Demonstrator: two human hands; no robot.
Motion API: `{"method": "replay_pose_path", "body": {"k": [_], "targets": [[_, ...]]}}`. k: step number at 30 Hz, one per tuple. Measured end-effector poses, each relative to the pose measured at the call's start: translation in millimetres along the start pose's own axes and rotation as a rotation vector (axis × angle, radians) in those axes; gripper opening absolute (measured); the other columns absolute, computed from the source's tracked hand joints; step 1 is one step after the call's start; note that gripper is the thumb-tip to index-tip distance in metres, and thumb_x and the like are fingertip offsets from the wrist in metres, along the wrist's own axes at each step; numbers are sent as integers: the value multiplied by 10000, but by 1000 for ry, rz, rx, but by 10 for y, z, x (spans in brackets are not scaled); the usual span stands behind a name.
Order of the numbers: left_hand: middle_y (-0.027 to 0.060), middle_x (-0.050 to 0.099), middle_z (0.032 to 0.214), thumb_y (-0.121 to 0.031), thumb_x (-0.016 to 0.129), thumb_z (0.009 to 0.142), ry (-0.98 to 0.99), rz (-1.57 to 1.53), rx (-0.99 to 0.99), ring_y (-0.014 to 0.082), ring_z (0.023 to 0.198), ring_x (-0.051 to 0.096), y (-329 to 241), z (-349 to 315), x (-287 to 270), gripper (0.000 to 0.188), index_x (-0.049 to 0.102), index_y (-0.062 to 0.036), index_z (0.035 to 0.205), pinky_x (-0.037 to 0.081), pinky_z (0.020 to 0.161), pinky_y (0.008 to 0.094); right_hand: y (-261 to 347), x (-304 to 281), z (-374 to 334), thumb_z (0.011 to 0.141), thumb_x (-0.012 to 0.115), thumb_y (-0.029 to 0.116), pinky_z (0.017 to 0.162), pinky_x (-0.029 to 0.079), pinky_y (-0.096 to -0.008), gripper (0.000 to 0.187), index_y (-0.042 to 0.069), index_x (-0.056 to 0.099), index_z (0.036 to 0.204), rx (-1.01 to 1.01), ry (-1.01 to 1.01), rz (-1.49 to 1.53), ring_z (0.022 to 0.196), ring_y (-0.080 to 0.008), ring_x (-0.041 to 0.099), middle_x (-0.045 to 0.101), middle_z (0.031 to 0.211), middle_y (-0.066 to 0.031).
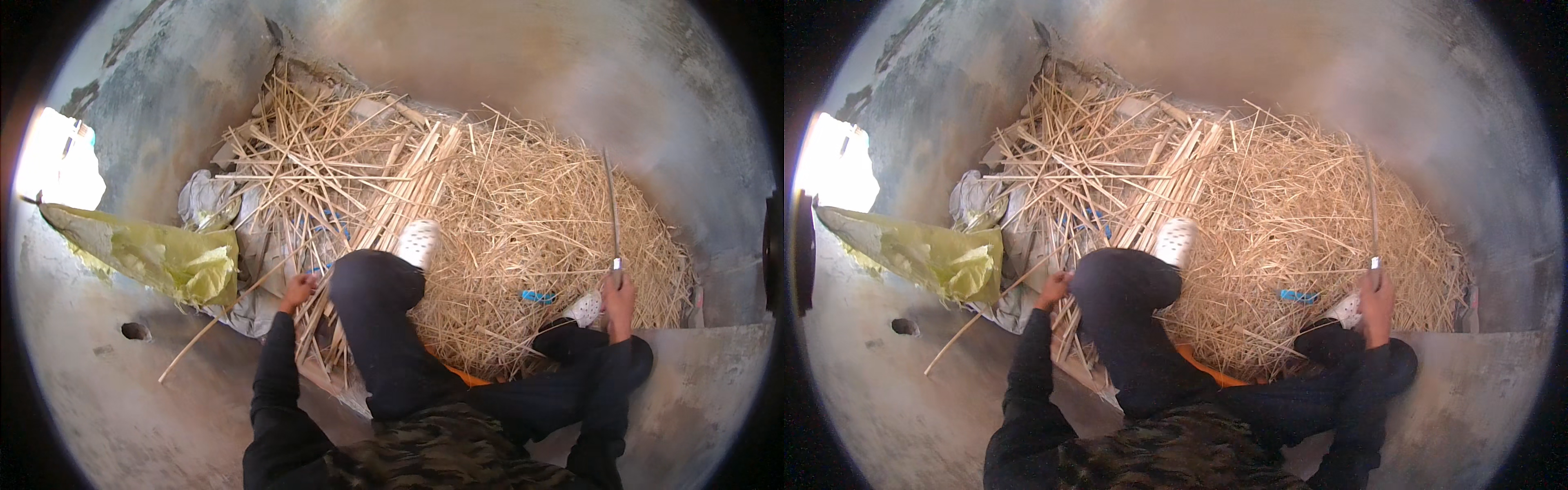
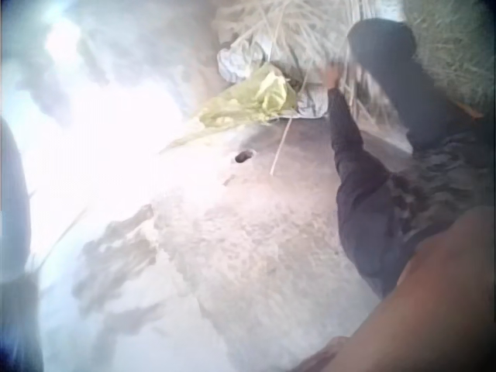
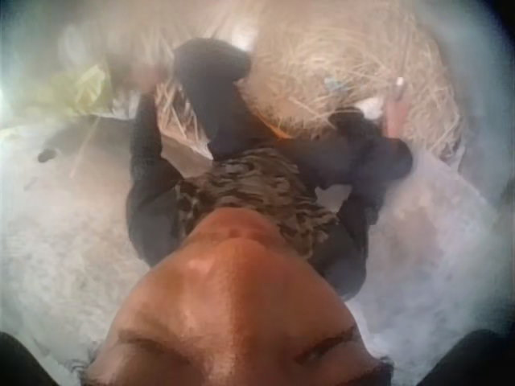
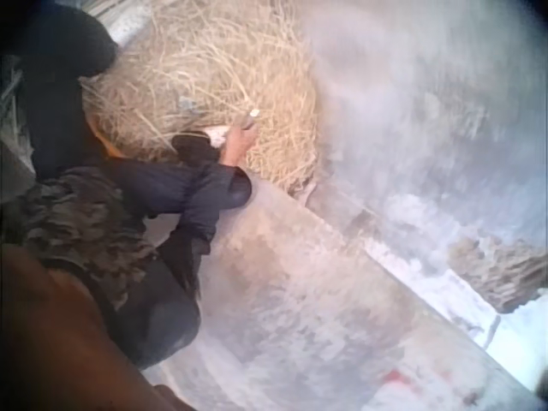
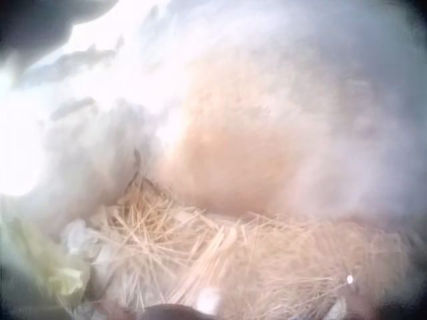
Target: The person sits on the floor and uses a knife to peel the outer layer off a long bamboo stick. They hold the stick vertically and scrape downwards repeatedly to remove the fibrous outer skin.
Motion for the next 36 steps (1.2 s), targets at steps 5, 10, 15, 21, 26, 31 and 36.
{"method": "replay_pose_path", "body": {"k": [5, 10, 15, 21, 26, 31, 36], "targets": [[148, 652, 774, -307, 688, 836, -56, 79, 234, 242, 738, 641, 310, -64, 1094, 341, 640, 6, 960, 504, 670, 371, -603, -150, 1131, 875, 565, 251, 481, 459, -347, 262, -8, 584, 909, -160, -133, -509, 513, -231, 552, 561, 640, -103], [175, 624, 943, -240, 688, 807, -206, 260, 211, 310, 880, 610, 377, -104, 1713, 379, 596, -18, 1100, 490, 760, 405, -1285, 359, 1633, 801, 645, 292, 761, 501, -483, 378, -43, 639, 977, -10, 64, -1003, 850, -410, 629, 656, 867, -242], [170, 583, 1051, -218, 678, 794, -344, 486, 9, 354, 998, 564, 231, -337, 1908, 384, 602, -91, 1149, 458, 834, 444, -2094, 838, 1430, 793, 656, 247, 815, 487, -493, 390, -26, 604, 1066, 104, 94, -941, 948, -414, 607, 630, 969, -253], [155, 607, 975, -215, 625, 832, -474, 483, -8, 322, 946, 591, 481, -345, 1882, 292, 627, -80, 1091, 471, 740, 451, -1473, 1183, 579, 792, 604, 80, 840, 453, -476, 318, -12, 577, 1094, -123, -78, -723, 976, -420, 535, 551, 1026, -233], [124, 678, 870, -156, 545, 860, -687, 174, 117, 309, 763, 645, 618, -365, 1509, 195, 687, -72, 964, 512, 703, 389, -2039, 1383, 432, 741, 610, 94, 892, 437, -465, 385, -5, 562, 1110, 39, 114, -482, 1059, -421, 507, 538, 1090, -232], [179, 664, 1005, -235, 617, 806, -1129, 387, -474, 361, 931, 630, 1695, -701, -309, 311, 657, -63, 1062, 499, 805, 433, -1800, 1759, 30, 738, 611, 89, 932, 421, -477, 553, -12, 479, 1266, -34, 167, -640, 1126, -434, 475, 518, 1187, -258], [218, 663, 959, -329, 582, 825, -758, 600, -607, 351, 882, 649, 1163, -574, -1128, 373, 648, -21, 1025, 500, 775, 460, -1754, 1691, 23, 725, 651, 100, 930, 419, -479, 657, -5, 415, 1328, 15, 209, -685, 1125, -430, 477, 508, 1212, -246]]}}
Point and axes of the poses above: each hand's wrist, its own z-axis towards the middle knuckle, its own x-axis out of the palm, y = z × x, the point moved 10 cm from there along z, towards the middle knuckle
